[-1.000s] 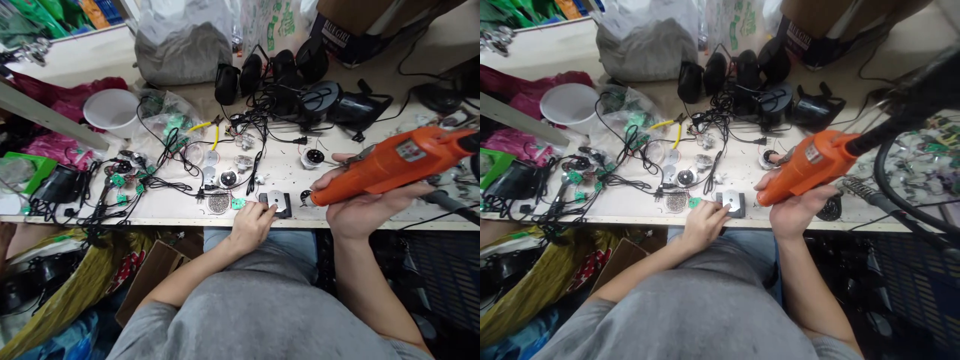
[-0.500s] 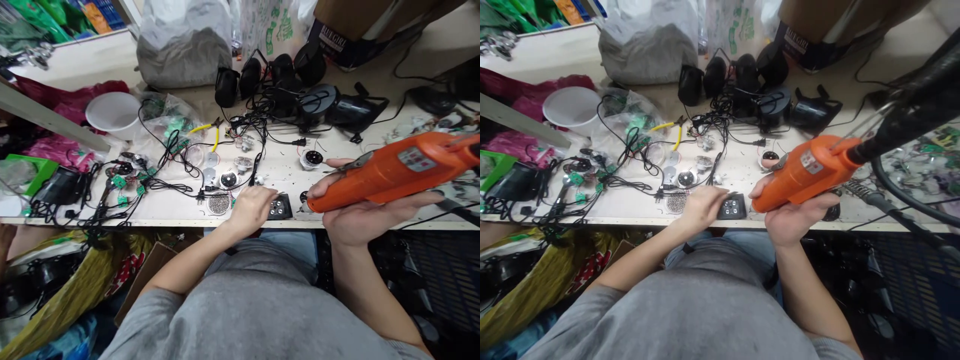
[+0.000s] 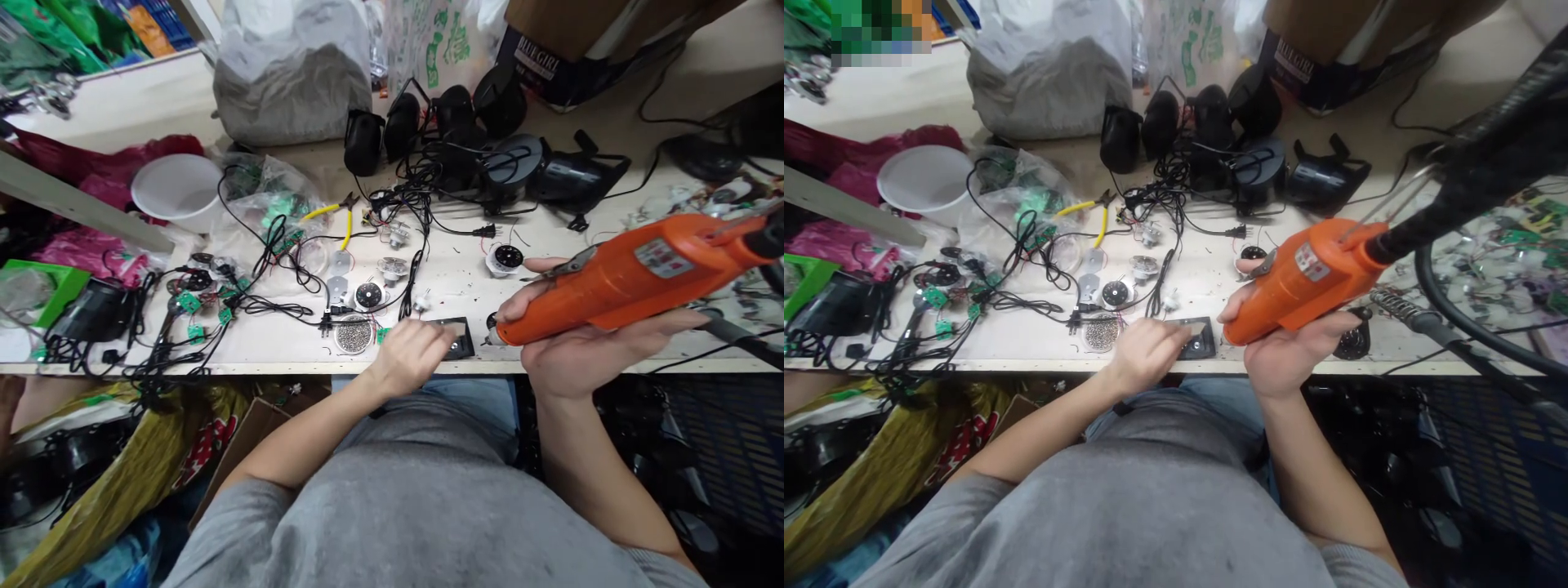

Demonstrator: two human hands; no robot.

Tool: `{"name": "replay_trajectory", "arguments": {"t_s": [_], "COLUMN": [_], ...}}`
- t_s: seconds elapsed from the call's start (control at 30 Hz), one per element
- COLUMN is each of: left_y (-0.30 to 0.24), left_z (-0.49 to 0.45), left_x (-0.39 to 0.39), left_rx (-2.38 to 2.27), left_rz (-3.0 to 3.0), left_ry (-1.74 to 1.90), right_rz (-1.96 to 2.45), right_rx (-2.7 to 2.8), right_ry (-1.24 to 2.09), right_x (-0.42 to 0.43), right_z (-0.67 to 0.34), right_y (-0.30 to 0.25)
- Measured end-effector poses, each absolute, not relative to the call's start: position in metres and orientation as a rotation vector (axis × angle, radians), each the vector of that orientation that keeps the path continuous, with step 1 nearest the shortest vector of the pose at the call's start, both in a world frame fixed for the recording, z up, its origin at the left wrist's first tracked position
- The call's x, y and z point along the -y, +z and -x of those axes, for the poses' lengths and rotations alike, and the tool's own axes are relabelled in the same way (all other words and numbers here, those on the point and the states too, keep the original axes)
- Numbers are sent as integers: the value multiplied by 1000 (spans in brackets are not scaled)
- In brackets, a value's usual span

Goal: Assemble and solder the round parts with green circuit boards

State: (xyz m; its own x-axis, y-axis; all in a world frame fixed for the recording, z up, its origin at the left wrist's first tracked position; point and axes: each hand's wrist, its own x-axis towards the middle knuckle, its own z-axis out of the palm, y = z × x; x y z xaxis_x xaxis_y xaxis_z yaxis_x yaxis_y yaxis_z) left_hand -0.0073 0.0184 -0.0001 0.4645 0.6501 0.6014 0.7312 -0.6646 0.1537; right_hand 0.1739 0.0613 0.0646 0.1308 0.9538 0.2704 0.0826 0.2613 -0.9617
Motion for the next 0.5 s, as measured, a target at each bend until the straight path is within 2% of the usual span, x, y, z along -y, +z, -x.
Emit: {"name": "replay_trajectory", "arguments": {"t_s": [0.1, 0.17, 0.33, 0.5], "left_y": [-10, -13, 0, 17], "left_z": [4, 2, 6, 15], "left_x": [-7, -2, -7, -19], "left_rx": [1020, 1026, 1418, 1606], "left_rz": [2770, 2848, 3015, 3112], "left_ry": [-700, -658, -842, -666], "right_rz": [1139, 1130, 1055, 1051], "right_rx": [1340, 1331, 1164, 1254], "right_ry": [843, 862, 921, 770], "right_x": [-61, -60, -66, -89], "right_z": [-176, -177, -172, -171], "right_y": [64, 64, 61, 51]}}
